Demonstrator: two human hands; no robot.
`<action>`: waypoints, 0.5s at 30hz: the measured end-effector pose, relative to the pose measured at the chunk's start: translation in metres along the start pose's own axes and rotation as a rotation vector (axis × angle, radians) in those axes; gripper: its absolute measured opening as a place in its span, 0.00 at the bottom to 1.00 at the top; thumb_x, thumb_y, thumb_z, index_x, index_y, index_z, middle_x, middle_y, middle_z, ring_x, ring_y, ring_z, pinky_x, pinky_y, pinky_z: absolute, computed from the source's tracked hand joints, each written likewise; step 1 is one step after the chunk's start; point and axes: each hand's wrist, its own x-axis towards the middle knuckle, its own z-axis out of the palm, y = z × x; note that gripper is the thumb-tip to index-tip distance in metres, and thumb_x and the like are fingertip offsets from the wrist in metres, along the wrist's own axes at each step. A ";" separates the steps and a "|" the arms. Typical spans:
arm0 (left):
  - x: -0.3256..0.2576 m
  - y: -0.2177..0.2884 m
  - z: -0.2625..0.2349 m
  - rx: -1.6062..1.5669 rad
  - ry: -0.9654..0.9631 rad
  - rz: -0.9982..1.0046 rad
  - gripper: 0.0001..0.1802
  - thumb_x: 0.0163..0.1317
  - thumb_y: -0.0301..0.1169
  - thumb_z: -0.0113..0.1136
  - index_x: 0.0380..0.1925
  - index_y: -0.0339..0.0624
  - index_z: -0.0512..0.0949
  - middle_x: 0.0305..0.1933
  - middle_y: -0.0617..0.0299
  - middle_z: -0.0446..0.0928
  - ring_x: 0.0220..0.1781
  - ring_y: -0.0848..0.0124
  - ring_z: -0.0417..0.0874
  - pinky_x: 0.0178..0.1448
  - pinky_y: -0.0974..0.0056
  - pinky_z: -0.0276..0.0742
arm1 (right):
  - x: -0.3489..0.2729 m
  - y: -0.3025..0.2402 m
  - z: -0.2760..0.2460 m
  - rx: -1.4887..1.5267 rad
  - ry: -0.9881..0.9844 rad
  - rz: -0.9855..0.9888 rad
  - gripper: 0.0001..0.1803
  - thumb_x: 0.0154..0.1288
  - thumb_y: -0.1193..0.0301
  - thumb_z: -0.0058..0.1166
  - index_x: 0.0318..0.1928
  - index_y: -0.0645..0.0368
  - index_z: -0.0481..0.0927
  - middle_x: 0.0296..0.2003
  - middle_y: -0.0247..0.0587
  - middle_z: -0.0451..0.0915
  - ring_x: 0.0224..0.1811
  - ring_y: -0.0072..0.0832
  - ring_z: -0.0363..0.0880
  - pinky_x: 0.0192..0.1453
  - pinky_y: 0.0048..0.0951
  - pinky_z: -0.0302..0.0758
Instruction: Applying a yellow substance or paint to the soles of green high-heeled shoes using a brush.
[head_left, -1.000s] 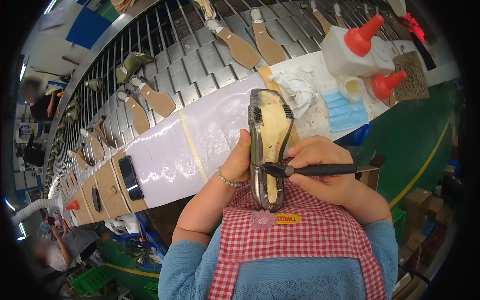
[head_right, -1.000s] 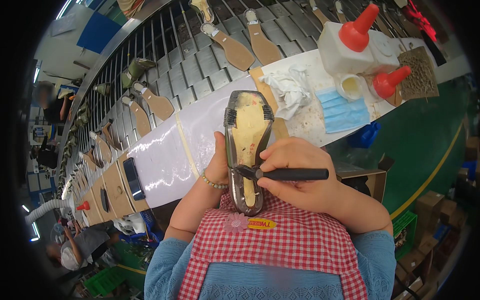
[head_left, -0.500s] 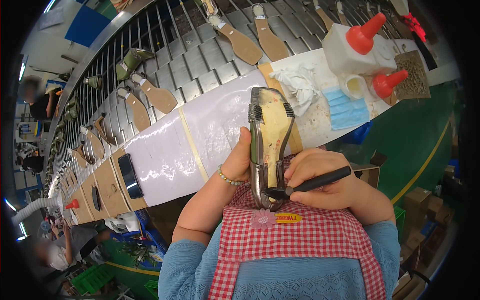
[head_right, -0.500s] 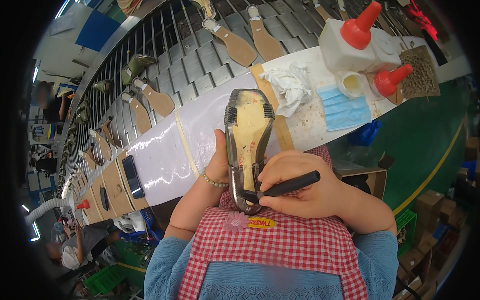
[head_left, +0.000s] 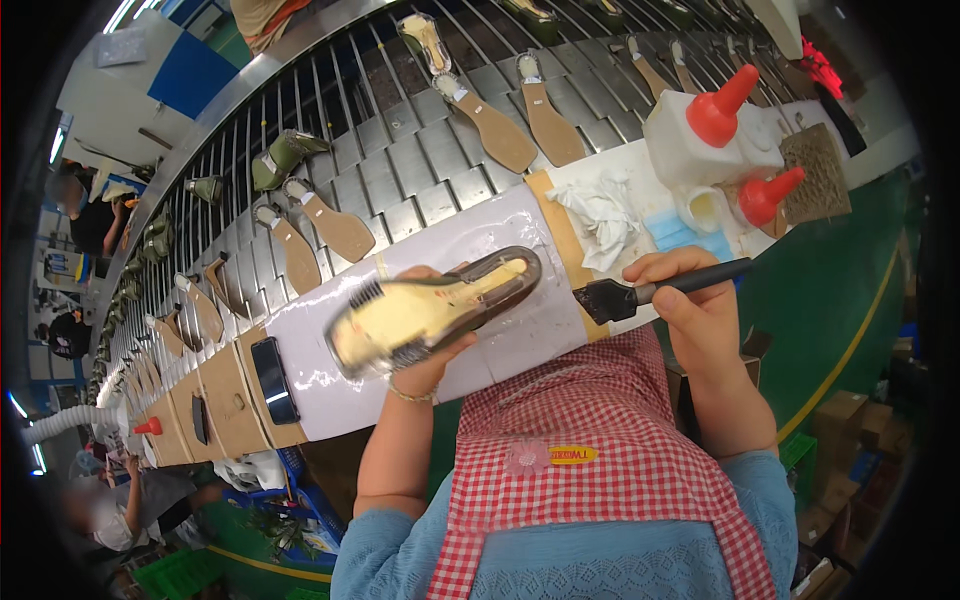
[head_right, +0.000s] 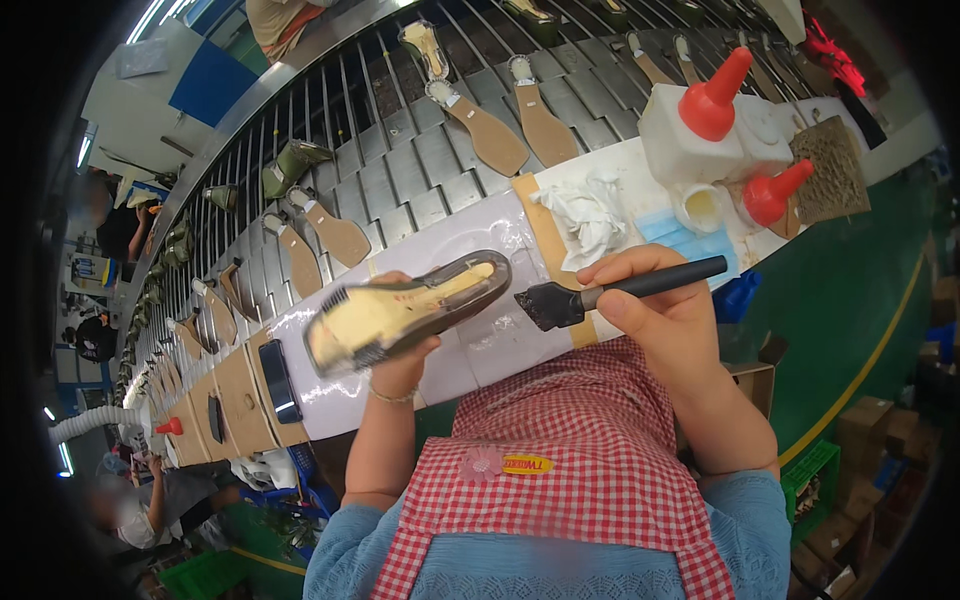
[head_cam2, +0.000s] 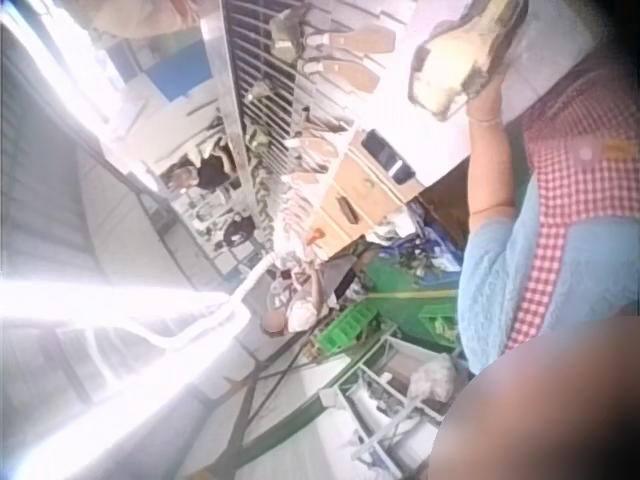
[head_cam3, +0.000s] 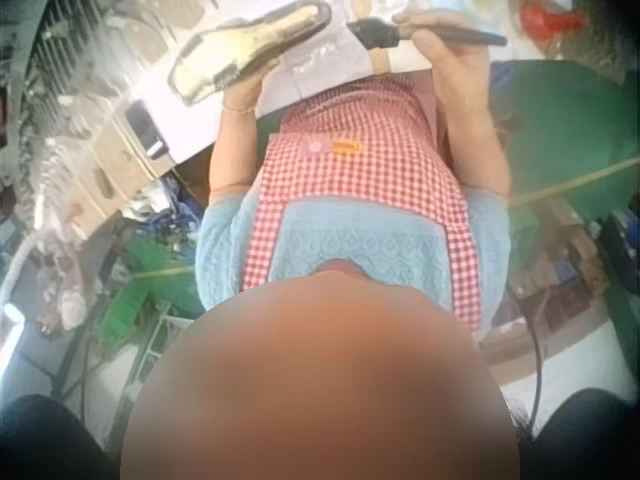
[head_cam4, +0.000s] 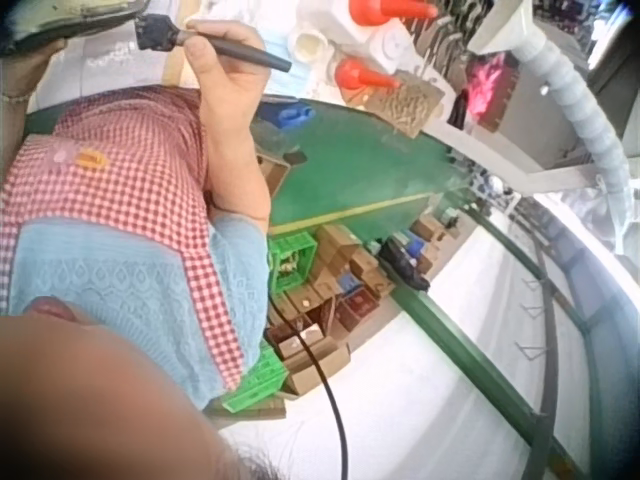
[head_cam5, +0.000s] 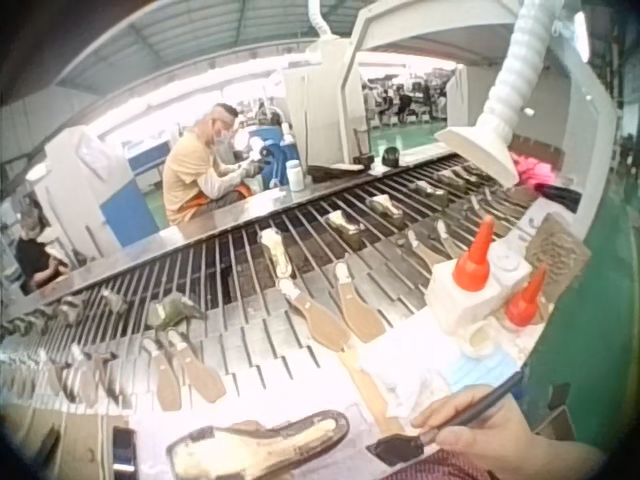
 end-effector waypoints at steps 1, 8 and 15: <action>-0.002 -0.011 -0.006 0.144 -0.032 0.211 0.45 0.37 0.28 0.80 0.53 0.43 0.60 0.52 0.62 0.64 0.64 0.56 0.68 0.70 0.49 0.63 | 0.002 0.007 0.002 0.003 -0.003 -0.005 0.10 0.58 0.79 0.59 0.41 0.64 0.76 0.42 0.45 0.78 0.47 0.28 0.76 0.56 0.29 0.70; -0.050 -0.045 0.009 0.696 0.224 0.370 0.33 0.40 0.16 0.73 0.42 0.41 0.61 0.44 0.56 0.61 0.59 0.52 0.73 0.61 0.56 0.75 | 0.006 0.053 0.016 -0.072 0.040 0.150 0.09 0.58 0.79 0.59 0.40 0.63 0.78 0.40 0.39 0.78 0.44 0.23 0.76 0.52 0.25 0.71; -0.057 -0.068 -0.003 0.469 0.164 0.425 0.36 0.37 0.15 0.74 0.43 0.43 0.60 0.47 0.58 0.60 0.60 0.50 0.72 0.64 0.55 0.73 | 0.012 0.071 0.030 -0.171 -0.057 0.287 0.09 0.57 0.78 0.60 0.39 0.63 0.78 0.37 0.36 0.78 0.42 0.20 0.75 0.49 0.23 0.70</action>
